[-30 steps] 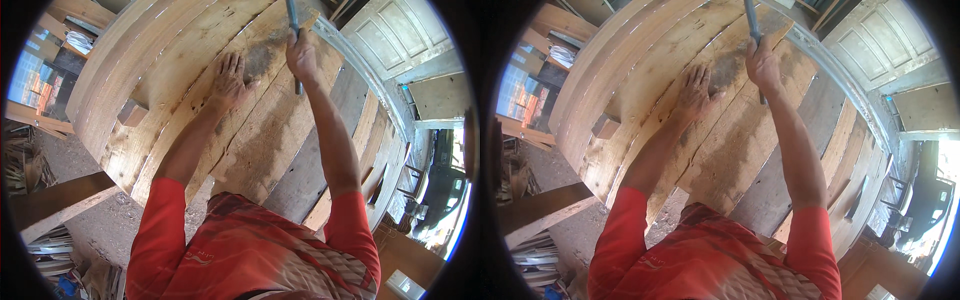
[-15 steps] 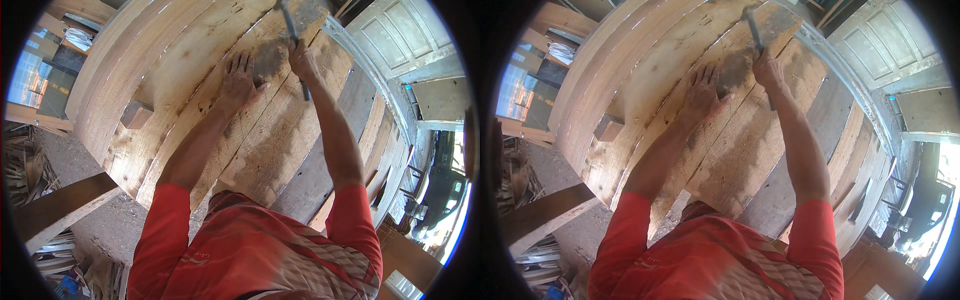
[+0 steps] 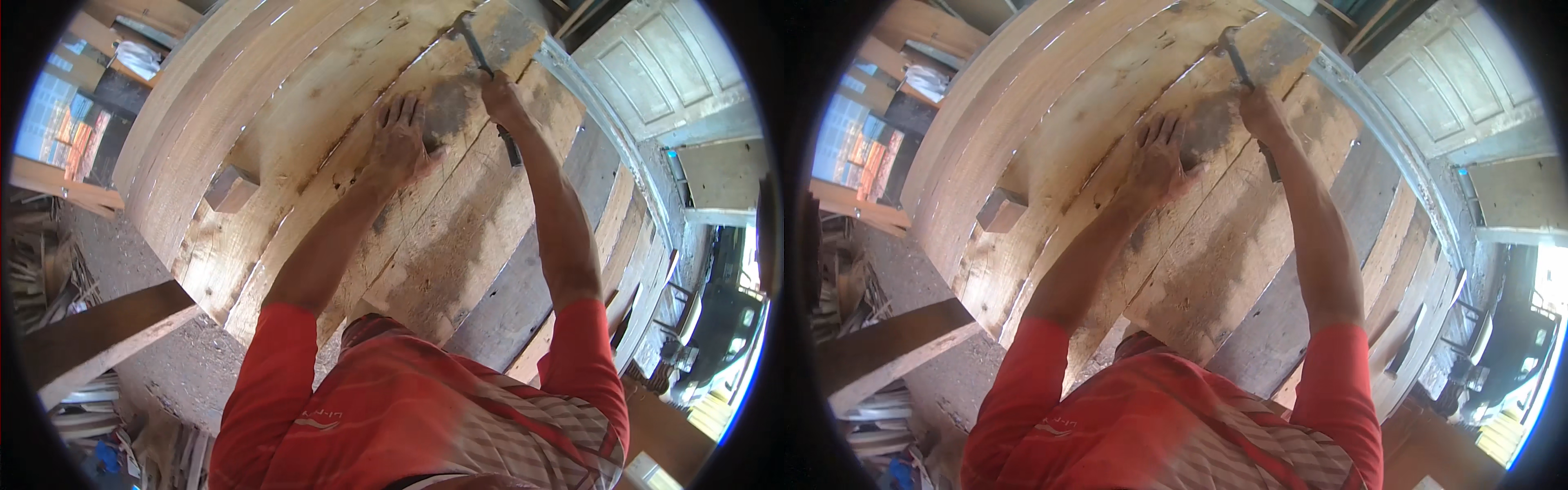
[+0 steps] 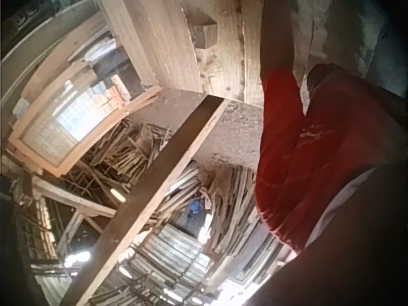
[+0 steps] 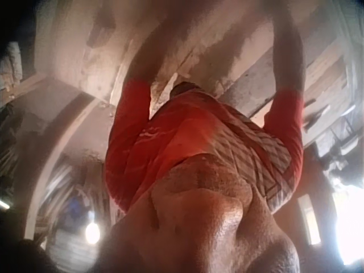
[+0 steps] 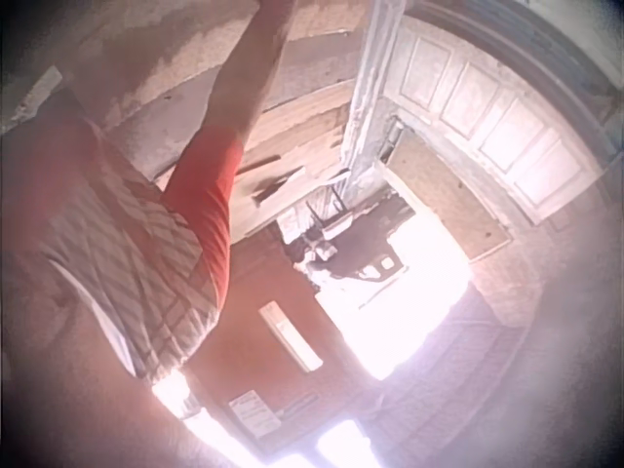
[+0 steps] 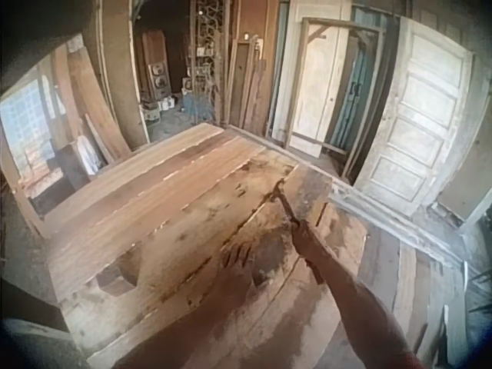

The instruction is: The person aligns wooden boards on a workbench, placing a wooden block against the edges and tapping it with a hammer to join the boards together. The person then inserts wooden wedges into the assembly and drives them into place with the hammer.

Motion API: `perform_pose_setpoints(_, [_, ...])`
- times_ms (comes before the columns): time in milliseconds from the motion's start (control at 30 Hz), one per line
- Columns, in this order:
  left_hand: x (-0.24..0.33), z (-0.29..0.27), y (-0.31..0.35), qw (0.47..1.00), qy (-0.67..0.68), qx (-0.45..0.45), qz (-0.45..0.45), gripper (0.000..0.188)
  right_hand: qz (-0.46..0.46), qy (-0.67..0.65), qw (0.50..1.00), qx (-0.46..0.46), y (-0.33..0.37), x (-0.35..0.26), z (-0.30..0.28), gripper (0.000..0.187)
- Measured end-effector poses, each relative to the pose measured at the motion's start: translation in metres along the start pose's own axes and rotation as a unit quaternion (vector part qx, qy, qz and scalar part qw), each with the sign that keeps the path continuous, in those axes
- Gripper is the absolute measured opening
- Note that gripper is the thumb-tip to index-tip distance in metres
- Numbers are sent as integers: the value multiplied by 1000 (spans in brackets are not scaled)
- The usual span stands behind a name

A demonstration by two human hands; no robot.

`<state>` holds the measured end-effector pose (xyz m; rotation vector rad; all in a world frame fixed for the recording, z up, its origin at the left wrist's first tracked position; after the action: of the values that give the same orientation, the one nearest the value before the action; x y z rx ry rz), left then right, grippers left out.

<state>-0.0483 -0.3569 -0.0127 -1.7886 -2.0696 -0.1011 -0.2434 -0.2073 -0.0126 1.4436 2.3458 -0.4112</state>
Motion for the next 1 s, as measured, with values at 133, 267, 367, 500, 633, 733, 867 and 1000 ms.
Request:
perform_pose_setpoints(133, [-10, -1, 8, 1000, 7, -23, -15, 96, 18, -69, 997, 10, 25, -38, 2, 55])
perform_pose_setpoints(267, [-2, 3, 5, 1000, 6, -12, -3, 98, -17, -24, 1000, -6, 8, -17, 0, 52])
perform_pose_setpoints(367, [-12, 7, 7, 998, -33, -40, -34, 98, -31, -61, 998, -15, 24, -51, -19, 54])
perform_pose_setpoints(500, [-8, -4, 10, 1000, 2, -29, -9, 99, 16, -45, 999, 22, 44, -37, 3, 56])
perform_pose_setpoints(633, [-4, 4, 3, 1000, 0, 6, -2, 98, -42, -6, 998, 43, 28, -11, 23, 43])
perform_pose_setpoints(733, [-10, 4, 7, 1000, 1, 11, -1, 95, -114, -11, 990, 83, 43, -29, 14, 42])
perform_pose_setpoints(867, [-6, 1, 6, 1000, 4, 15, -5, 94, -14, -104, 993, -51, 56, -22, 10, 54])
perform_pose_setpoints(1000, [-12, 5, 6, 1000, -12, 6, -18, 94, 10, -156, 988, 3, 57, -37, -12, 49])
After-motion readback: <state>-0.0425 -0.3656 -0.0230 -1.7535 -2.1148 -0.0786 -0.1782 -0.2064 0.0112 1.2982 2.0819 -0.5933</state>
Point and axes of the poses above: each hand's wrist, its own y-axis away from the middle knuckle, its own z-axis out of the palm, x = y × z, the point moved 6 cm from there along -y, towards the middle knuckle, and after that the axes turned 5 degrees about -z, right-handed, at the moved point
